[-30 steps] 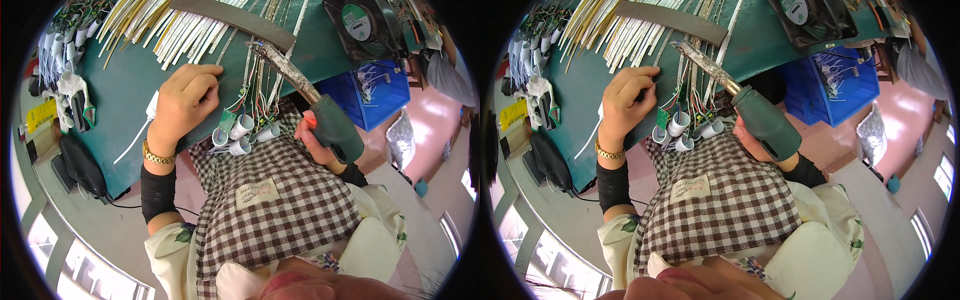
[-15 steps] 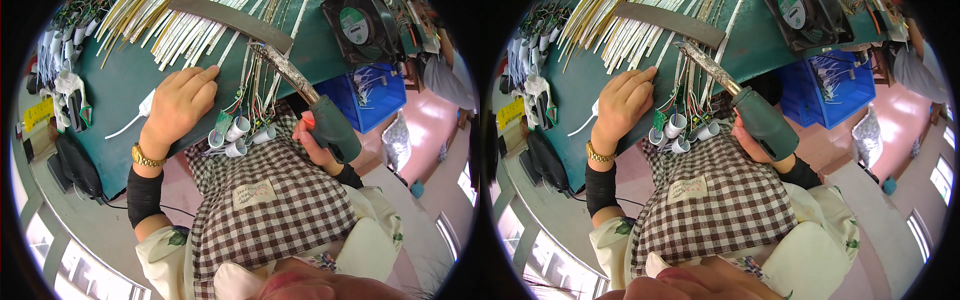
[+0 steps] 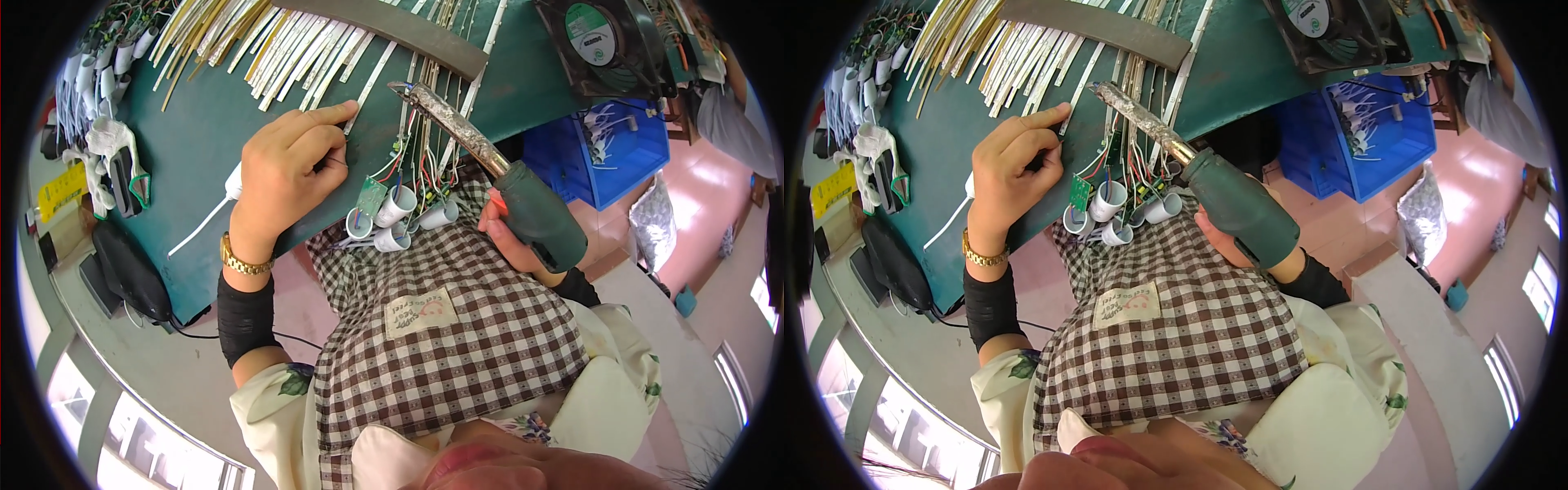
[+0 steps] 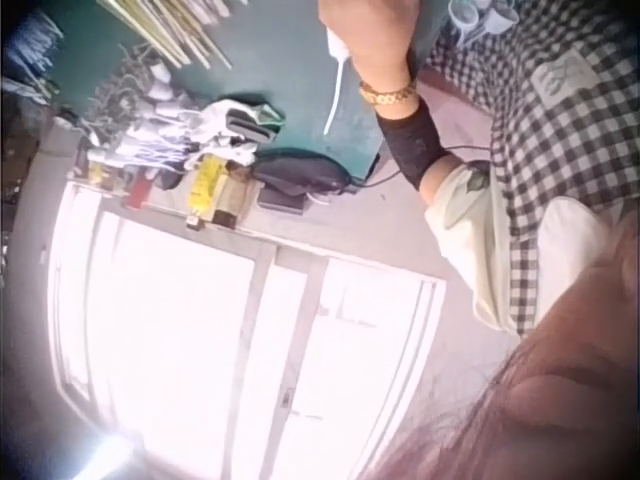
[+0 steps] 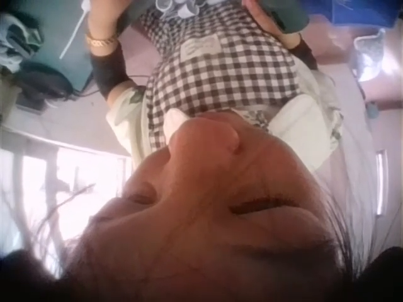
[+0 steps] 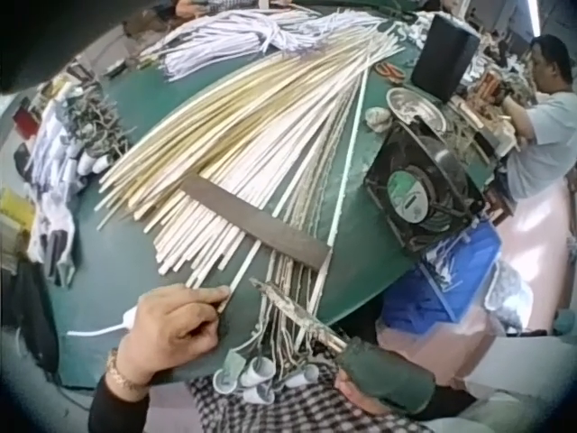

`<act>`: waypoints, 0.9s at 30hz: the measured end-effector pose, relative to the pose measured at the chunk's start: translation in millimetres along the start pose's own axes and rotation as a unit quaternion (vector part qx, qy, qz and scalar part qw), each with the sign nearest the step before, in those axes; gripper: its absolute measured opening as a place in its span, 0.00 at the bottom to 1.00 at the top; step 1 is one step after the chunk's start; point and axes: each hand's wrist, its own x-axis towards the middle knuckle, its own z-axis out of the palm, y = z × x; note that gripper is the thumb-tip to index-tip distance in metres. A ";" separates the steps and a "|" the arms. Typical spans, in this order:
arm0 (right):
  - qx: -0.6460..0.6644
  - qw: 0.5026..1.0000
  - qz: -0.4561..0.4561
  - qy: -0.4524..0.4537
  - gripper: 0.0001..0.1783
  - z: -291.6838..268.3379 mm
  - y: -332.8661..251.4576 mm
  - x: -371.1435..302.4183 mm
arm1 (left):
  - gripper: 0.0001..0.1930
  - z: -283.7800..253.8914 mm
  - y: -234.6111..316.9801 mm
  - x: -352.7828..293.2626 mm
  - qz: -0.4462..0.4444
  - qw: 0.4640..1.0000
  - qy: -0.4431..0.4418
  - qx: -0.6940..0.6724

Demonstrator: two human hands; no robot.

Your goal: The person solders wires to LED components and circuit boards using a soldering iron, then assembles these electronic components into light housings. Wire cutters are used to trim the wires as needed during the assembly process.

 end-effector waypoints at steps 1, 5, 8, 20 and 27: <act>0.013 1.000 0.022 0.014 0.25 2.5 0.3 -2.6 | 0.08 -0.1 0.8 -0.4 -0.002 1.000 0.000 0.001; 0.029 0.998 0.047 0.025 0.24 9.7 -6.6 -3.0 | 0.07 0.0 -1.1 0.0 -0.055 0.997 -0.007 -0.044; -0.152 0.988 0.021 -0.033 0.24 11.1 -14.2 2.6 | 0.07 -0.1 0.3 -0.9 -0.093 0.993 -0.007 -0.069; -0.219 0.975 0.041 -0.006 0.18 19.4 -37.7 11.6 | 0.06 -1.0 -0.7 -3.1 -0.083 0.995 -0.013 -0.051; -0.263 0.963 0.036 -0.042 0.16 14.7 -39.0 15.9 | 0.06 -1.1 1.1 -2.5 -0.076 0.995 -0.023 -0.053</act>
